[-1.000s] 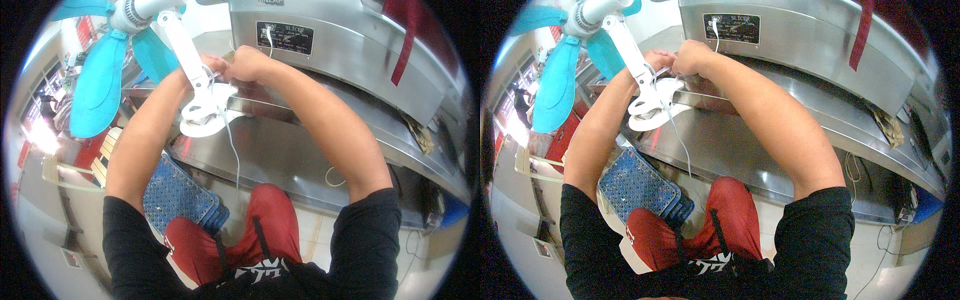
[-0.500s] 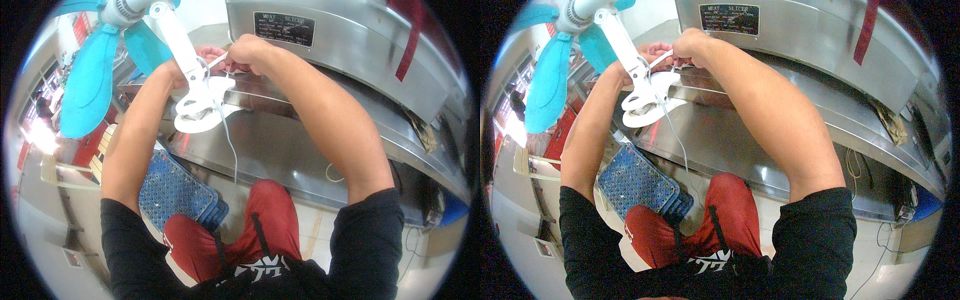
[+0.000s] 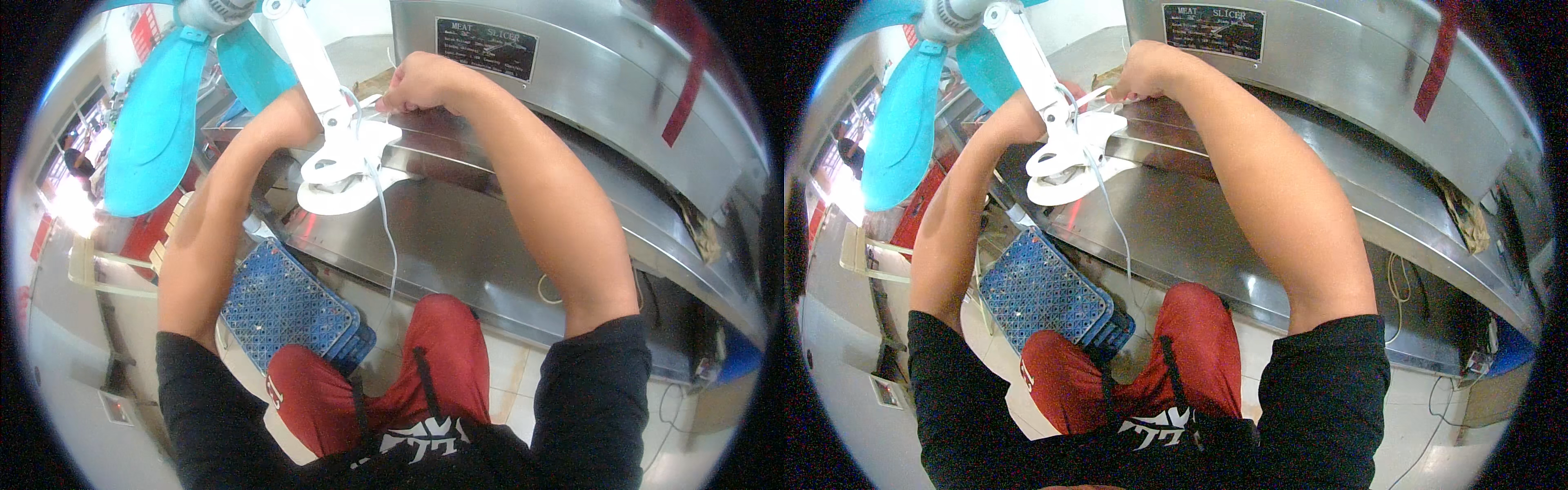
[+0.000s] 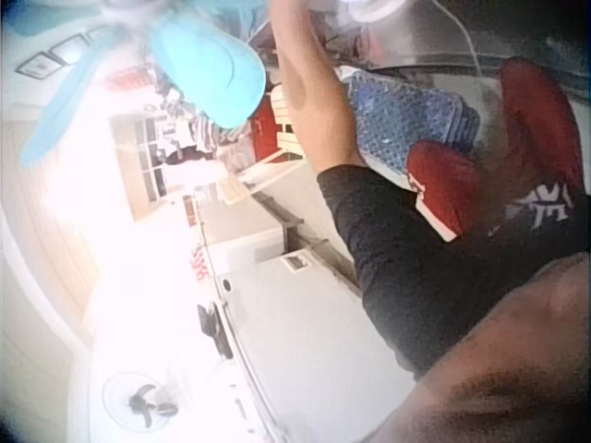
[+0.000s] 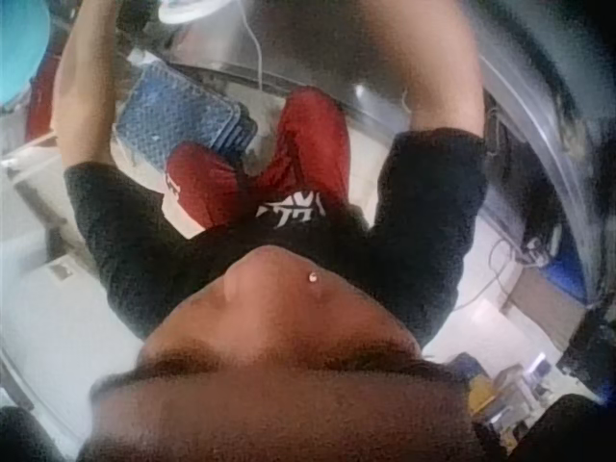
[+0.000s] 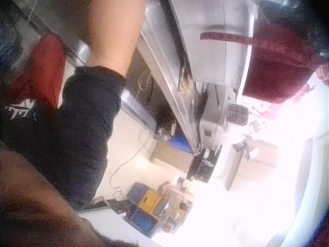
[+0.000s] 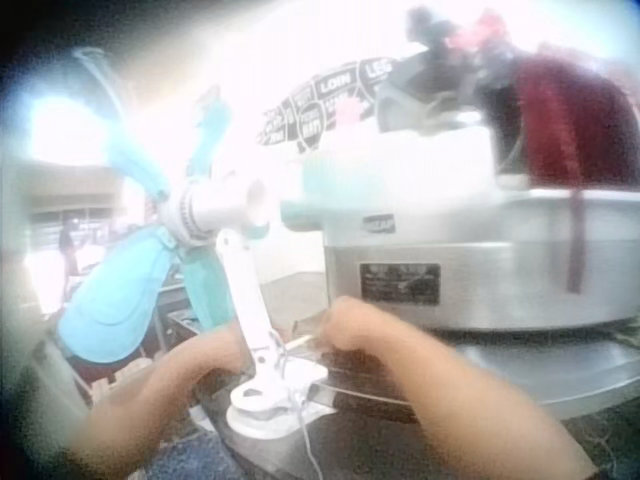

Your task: The person secures a small electric fan to a meat slicer by looping white string and a rubber band around the fan base and the slicer frame.

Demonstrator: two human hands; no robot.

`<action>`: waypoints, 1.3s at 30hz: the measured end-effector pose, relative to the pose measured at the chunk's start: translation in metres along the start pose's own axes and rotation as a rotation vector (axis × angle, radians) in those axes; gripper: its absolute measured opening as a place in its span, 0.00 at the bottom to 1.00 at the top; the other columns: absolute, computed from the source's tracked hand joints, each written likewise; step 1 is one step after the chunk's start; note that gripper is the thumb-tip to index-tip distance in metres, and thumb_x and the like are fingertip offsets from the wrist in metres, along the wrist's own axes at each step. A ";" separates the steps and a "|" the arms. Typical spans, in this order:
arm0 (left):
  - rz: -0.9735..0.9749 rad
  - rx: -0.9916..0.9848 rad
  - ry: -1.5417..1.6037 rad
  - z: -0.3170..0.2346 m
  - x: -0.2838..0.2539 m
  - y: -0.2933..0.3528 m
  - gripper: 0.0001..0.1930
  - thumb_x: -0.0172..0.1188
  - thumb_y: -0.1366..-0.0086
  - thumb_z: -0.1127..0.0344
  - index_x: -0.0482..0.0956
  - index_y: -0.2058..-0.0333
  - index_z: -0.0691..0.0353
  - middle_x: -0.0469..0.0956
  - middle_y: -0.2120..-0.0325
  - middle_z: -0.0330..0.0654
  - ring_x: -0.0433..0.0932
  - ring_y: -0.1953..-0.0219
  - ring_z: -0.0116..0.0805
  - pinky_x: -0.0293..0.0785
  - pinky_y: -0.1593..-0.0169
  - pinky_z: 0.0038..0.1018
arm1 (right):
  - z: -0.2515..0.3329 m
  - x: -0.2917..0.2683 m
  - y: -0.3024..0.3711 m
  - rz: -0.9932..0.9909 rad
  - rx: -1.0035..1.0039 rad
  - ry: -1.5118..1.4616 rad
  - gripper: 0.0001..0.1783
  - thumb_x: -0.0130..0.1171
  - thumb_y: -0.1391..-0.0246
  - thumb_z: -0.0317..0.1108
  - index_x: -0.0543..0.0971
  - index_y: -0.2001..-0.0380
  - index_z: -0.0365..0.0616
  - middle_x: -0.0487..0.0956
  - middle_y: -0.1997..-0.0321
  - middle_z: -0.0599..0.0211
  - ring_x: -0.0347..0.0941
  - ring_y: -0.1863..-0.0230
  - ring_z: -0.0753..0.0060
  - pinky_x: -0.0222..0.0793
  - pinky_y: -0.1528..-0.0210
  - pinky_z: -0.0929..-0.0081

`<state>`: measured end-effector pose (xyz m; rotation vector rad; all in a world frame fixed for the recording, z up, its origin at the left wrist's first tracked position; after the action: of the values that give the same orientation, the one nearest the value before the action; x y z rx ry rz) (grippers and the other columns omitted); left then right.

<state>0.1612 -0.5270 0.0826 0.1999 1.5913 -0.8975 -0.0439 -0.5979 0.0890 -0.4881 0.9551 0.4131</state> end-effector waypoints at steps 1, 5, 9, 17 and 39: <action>0.012 -0.037 -0.122 0.004 -0.001 0.007 0.10 0.58 0.40 0.68 0.82 0.60 0.62 0.82 0.70 0.45 0.80 0.66 0.42 0.76 0.61 0.33 | 0.002 -0.002 0.003 0.046 0.014 -0.002 0.20 0.74 0.57 0.45 0.83 0.71 0.37 0.79 0.75 0.62 0.73 0.71 0.67 0.70 0.64 0.69; 0.199 -0.183 -0.306 -0.003 -0.021 0.037 0.11 0.54 0.41 0.71 0.80 0.60 0.63 0.81 0.66 0.52 0.79 0.60 0.55 0.76 0.56 0.40 | 0.005 -0.004 0.017 0.085 -0.010 -0.034 0.22 0.73 0.56 0.48 0.83 0.69 0.37 0.79 0.73 0.63 0.73 0.70 0.66 0.70 0.63 0.68; 0.158 -0.143 -0.157 -0.016 -0.035 0.082 0.12 0.51 0.42 0.74 0.79 0.60 0.64 0.81 0.63 0.54 0.79 0.57 0.56 0.75 0.54 0.41 | 0.006 -0.016 0.017 0.027 -0.054 0.128 0.23 0.71 0.55 0.48 0.83 0.66 0.38 0.80 0.69 0.58 0.75 0.65 0.65 0.71 0.60 0.69; -0.032 -0.086 -0.186 -0.024 -0.004 0.108 0.12 0.52 0.44 0.74 0.79 0.62 0.62 0.81 0.66 0.52 0.80 0.61 0.54 0.75 0.59 0.43 | 0.042 0.008 0.046 -0.242 -0.507 -0.390 0.29 0.62 0.47 0.51 0.79 0.53 0.37 0.82 0.54 0.52 0.78 0.54 0.60 0.71 0.49 0.67; -0.318 -0.431 0.330 -0.158 -0.057 0.119 0.11 0.52 0.30 0.67 0.78 0.70 0.67 0.69 0.86 0.34 0.65 0.81 0.21 0.61 0.75 0.22 | 0.096 0.086 0.138 -0.692 -0.905 -0.080 0.19 0.60 0.49 0.36 0.75 0.53 0.44 0.77 0.58 0.60 0.74 0.52 0.57 0.70 0.50 0.62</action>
<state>0.1243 -0.3248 0.0765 -0.2277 2.1246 -0.7616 -0.0096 -0.4206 0.0332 -1.5539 0.4230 0.2049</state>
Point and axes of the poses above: each hand's wrist, its own y-axis away from the middle knuckle, its own x-axis out of the palm, z = x × y, the point moved 2 cm from there along -y, towards the middle knuckle
